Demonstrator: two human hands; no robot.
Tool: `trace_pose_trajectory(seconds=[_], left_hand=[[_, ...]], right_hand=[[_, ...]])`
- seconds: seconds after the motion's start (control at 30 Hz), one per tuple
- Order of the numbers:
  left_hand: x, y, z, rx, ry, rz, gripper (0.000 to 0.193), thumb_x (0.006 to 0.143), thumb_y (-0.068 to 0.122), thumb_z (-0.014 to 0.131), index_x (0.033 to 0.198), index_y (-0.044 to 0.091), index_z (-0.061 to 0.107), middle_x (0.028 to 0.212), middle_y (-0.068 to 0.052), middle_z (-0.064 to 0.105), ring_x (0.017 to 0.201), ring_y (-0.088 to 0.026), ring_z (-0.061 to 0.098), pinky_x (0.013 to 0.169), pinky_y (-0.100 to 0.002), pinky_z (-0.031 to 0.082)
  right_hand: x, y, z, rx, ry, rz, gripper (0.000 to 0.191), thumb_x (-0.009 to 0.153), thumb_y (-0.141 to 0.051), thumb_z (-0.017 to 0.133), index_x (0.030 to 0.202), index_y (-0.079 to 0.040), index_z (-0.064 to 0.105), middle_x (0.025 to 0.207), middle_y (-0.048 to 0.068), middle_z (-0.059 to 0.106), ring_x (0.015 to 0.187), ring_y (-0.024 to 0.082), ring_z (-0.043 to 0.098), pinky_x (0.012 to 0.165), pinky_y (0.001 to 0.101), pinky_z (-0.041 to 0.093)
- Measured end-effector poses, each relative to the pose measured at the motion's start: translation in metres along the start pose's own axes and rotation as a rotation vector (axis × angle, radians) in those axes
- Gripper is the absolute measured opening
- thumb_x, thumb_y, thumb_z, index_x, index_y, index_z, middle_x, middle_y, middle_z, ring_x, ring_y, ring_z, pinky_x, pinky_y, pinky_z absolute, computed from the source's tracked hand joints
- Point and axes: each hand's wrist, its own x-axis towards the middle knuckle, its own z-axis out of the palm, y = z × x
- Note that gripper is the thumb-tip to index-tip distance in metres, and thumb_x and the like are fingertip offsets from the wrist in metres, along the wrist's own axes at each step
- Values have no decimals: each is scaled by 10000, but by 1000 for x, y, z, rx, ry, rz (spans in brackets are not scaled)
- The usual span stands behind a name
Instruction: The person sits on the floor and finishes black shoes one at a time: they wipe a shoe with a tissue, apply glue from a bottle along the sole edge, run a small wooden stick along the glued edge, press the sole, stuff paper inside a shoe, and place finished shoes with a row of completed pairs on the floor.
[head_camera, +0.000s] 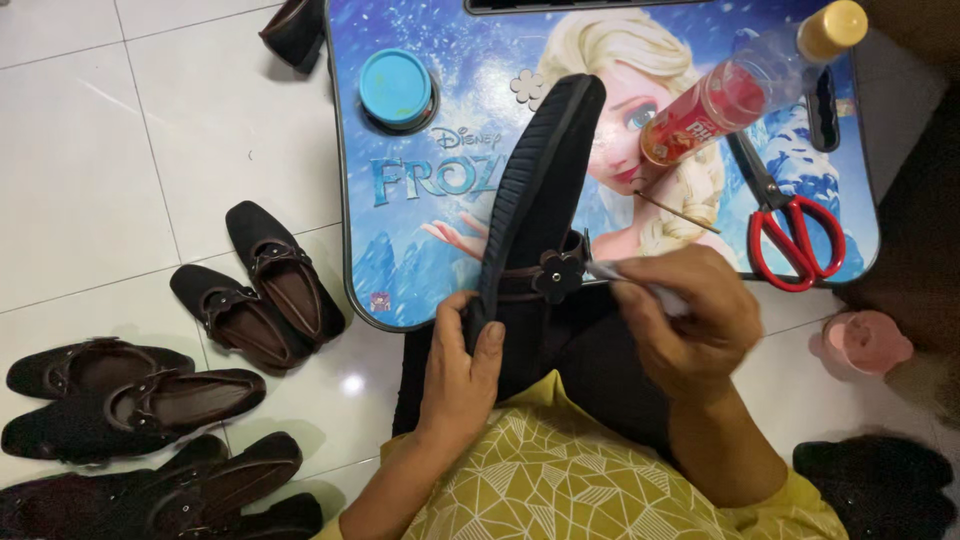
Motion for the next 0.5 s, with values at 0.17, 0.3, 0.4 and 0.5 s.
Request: trace_pose_trajectory(seconds=[0.17, 0.3, 0.4, 0.5], left_hand=[[-9, -3, -1, 10, -64, -111, 545, 1010, 448, 514, 1325, 3, 521, 1229, -252, 635, 1135, -400, 625, 995, -447, 469], [-14, -6, -5, 45, -56, -106, 568, 1019, 456, 510, 1340, -12, 512, 1290, -273, 614, 1196, -427, 590, 1015, -471, 444], [-13, -9, -9, 63, -70, -138, 576, 1008, 465, 508, 1337, -8, 514, 1280, -265, 622, 1190, -423, 599, 1014, -471, 448], [-14, -9, -8, 68, -96, -143, 569, 1003, 465, 516, 1324, -5, 527, 1267, -266, 632, 1186, -428, 602, 1011, -473, 453]], right_hand=[[26, 16, 31, -160, -5, -23, 186, 926, 10, 837, 1070, -28, 726, 952, 94, 710, 840, 202, 679, 761, 298, 528], [24, 16, 32, -142, -132, 10, 170, 879, 15, 836, 998, -28, 723, 897, 93, 710, 791, 204, 691, 711, 311, 532], [23, 16, 31, -77, -263, -34, 179, 861, 1, 826, 1004, -30, 722, 896, 95, 705, 808, 200, 715, 707, 310, 555], [24, 18, 32, -139, -196, -36, 173, 891, 0, 821, 1023, -31, 714, 919, 99, 707, 818, 206, 712, 711, 315, 552]])
